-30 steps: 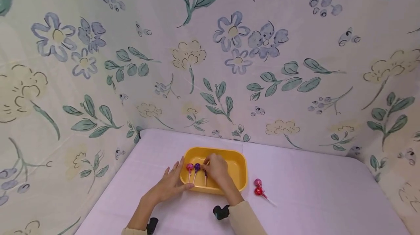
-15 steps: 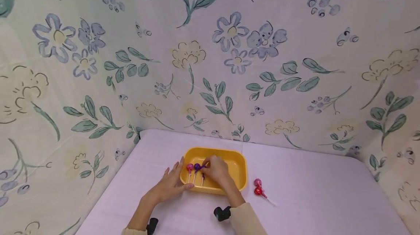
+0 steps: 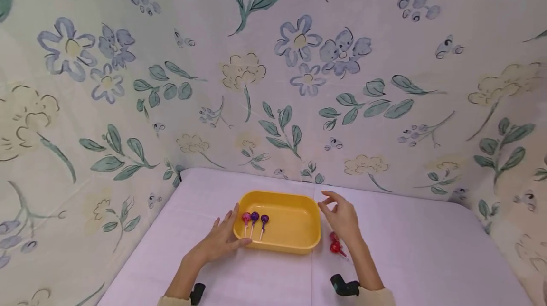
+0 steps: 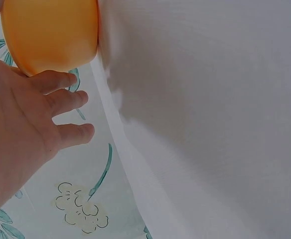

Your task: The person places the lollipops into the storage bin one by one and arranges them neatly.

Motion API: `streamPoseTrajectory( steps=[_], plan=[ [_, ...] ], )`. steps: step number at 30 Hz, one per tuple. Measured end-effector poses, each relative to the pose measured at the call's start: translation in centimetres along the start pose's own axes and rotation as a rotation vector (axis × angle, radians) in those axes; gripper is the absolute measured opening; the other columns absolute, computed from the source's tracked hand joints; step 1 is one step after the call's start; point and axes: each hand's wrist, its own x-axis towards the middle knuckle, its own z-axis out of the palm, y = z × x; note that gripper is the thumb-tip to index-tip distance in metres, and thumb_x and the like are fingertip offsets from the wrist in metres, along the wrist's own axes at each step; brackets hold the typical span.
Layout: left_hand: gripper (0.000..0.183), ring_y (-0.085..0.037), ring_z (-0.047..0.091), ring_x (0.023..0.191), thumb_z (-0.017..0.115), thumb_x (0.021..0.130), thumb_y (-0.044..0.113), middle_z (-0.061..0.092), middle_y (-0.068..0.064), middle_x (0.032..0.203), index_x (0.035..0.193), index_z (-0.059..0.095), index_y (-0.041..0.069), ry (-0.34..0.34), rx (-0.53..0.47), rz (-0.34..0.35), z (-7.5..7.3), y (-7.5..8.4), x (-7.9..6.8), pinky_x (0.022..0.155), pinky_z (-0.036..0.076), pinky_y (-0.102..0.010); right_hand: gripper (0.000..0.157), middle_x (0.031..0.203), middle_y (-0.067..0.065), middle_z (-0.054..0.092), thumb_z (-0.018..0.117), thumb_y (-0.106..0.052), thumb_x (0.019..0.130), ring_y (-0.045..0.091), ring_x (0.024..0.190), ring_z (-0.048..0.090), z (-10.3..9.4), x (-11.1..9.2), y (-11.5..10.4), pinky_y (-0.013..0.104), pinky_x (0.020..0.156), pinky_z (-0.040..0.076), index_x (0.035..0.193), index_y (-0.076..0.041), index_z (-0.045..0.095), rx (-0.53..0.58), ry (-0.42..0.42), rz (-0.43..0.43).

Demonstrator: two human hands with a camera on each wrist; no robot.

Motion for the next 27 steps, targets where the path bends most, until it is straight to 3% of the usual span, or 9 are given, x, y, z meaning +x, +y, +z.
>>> streamPoseTrajectory(
  steps=[2,7,11,16,21,27],
  plan=[
    [0.110,-0.042,0.016,0.160,0.064,0.094,0.064,0.016,-0.015,0.173,0.168,0.002,0.011,0.000,0.003,-0.003,-0.1,-0.1,-0.1,0.130,0.004,-0.065,0.040,0.113,0.020,0.071,0.074,-0.017,0.096,0.017,0.057,0.051,-1.6,-0.7,1.8,0.019,0.047,0.044,0.134,-0.007,0.065,-0.078,0.013,0.030],
    [0.109,-0.040,0.015,0.161,0.064,0.094,0.064,0.015,-0.012,0.174,0.168,0.000,0.014,-0.001,0.015,-0.008,-0.1,-0.1,-0.1,0.131,0.003,-0.064,0.039,0.113,0.018,0.071,0.076,-0.020,0.095,0.018,0.071,0.050,-3.0,-2.3,5.2,0.021,0.055,0.044,0.131,-0.008,0.069,-0.219,-0.142,0.100],
    [0.110,-0.042,0.017,0.160,0.065,0.094,0.063,0.017,-0.014,0.173,0.168,0.001,0.012,0.002,0.001,0.005,0.1,0.0,0.0,0.130,0.004,-0.066,0.034,0.105,0.008,0.070,0.077,-0.017,0.092,0.018,0.074,0.050,-3.0,-3.3,6.6,0.023,0.056,0.044,0.126,-0.012,0.074,-0.211,-0.239,0.137],
    [0.110,-0.043,0.017,0.160,0.065,0.094,0.063,0.017,-0.015,0.173,0.168,0.002,0.011,0.003,-0.011,0.000,0.2,0.0,0.0,0.129,0.003,-0.067,0.032,0.100,0.004,0.068,0.076,-0.012,0.091,0.018,0.073,0.050,-2.4,-3.8,7.0,0.023,0.054,0.045,0.123,-0.015,0.076,-0.169,-0.276,0.169],
    [0.110,-0.042,0.017,0.160,0.065,0.093,0.064,0.016,-0.014,0.173,0.168,0.002,0.012,0.001,-0.009,-0.011,0.3,-0.1,0.0,0.130,0.003,-0.066,0.035,0.105,0.003,0.068,0.077,-0.008,0.090,0.018,0.074,0.049,-2.0,-3.6,7.1,0.023,0.054,0.047,0.124,-0.018,0.076,-0.140,-0.289,0.133],
    [0.110,-0.041,0.017,0.160,0.064,0.094,0.064,0.016,-0.014,0.173,0.168,0.001,0.012,0.005,-0.003,-0.004,0.1,-0.2,0.1,0.130,0.003,-0.065,0.035,0.104,0.001,0.069,0.081,-0.008,0.087,0.014,0.070,0.049,-1.8,-3.1,7.3,0.021,0.054,0.046,0.122,-0.014,0.076,-0.113,-0.301,0.023]
  ],
)
